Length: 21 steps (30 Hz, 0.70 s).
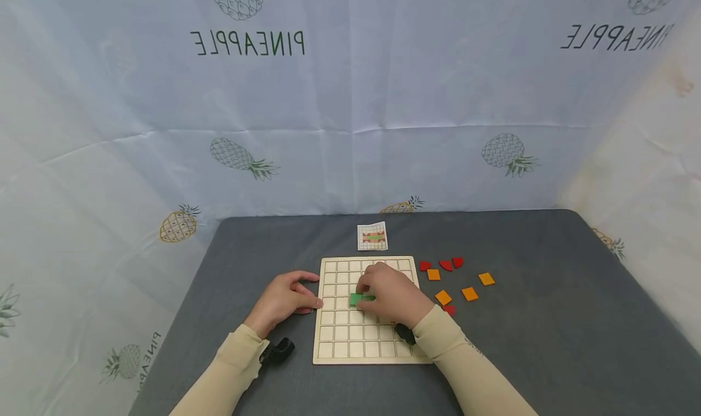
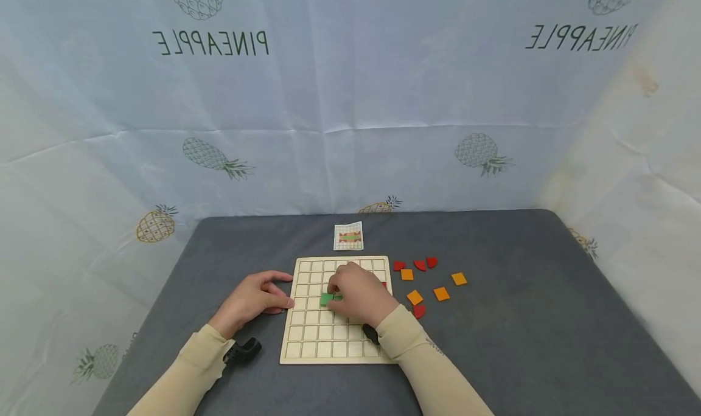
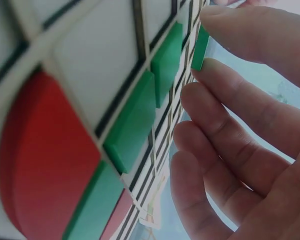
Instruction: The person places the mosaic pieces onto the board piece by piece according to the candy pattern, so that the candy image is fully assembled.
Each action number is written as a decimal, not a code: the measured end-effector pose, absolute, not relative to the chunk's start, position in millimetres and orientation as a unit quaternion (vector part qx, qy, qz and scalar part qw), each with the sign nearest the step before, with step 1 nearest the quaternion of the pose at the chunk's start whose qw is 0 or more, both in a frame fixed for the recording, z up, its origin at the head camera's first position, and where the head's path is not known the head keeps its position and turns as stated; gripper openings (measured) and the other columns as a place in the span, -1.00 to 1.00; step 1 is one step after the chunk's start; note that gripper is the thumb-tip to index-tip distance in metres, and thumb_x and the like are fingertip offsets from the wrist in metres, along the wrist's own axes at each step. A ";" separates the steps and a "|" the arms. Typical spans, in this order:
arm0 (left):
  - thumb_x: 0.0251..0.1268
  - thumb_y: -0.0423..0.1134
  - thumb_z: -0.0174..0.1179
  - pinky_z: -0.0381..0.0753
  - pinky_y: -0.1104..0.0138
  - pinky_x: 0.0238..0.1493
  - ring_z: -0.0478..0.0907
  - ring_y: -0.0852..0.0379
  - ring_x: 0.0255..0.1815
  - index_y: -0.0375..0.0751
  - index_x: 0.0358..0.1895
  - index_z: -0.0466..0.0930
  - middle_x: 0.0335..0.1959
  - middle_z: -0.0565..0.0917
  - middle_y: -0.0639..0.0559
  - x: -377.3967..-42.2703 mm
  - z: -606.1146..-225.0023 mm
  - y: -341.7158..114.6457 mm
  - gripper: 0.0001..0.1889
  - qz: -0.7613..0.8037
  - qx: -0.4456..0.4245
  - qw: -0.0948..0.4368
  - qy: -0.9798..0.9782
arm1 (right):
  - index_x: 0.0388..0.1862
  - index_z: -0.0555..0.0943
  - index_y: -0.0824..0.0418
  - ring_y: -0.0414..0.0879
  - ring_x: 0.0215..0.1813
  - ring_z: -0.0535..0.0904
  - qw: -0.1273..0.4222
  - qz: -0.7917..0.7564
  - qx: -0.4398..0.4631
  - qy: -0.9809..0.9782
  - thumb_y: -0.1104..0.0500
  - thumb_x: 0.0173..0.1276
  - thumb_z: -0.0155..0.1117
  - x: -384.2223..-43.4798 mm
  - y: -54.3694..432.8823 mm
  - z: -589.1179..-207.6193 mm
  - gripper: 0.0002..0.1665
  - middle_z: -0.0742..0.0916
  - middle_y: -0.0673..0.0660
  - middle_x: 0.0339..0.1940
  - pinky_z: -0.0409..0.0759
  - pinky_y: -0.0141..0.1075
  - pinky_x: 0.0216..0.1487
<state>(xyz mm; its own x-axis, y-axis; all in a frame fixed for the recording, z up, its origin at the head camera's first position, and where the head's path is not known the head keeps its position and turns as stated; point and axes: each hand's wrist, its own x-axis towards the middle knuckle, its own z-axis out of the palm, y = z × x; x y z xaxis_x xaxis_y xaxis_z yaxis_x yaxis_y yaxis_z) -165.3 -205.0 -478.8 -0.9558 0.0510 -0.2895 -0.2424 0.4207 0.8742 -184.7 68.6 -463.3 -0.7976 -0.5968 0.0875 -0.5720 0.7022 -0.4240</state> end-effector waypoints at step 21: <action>0.10 -0.27 0.68 0.88 0.19 -0.15 0.80 0.08 -0.30 -0.08 0.31 0.70 -0.32 0.84 -0.03 -166.6 -479.5 -205.1 -0.37 0.532 -0.064 0.140 0.832 | -0.19 0.86 0.00 -0.23 -0.17 0.48 0.033 -0.196 -0.329 0.923 0.07 0.34 0.61 -184.6 64.3 -465.7 -0.89 0.72 -0.12 -0.27 0.58 -0.37 -0.21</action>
<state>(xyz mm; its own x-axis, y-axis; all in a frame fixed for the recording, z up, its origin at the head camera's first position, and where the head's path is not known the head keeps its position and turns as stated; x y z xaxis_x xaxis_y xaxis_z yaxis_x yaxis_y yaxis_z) -166.6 -205.1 -479.5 -0.9525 0.0429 -0.3014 -0.2556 0.4251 0.8683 -184.6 64.3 -465.7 -0.7817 -0.6200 0.0671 -0.5939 0.7073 -0.3834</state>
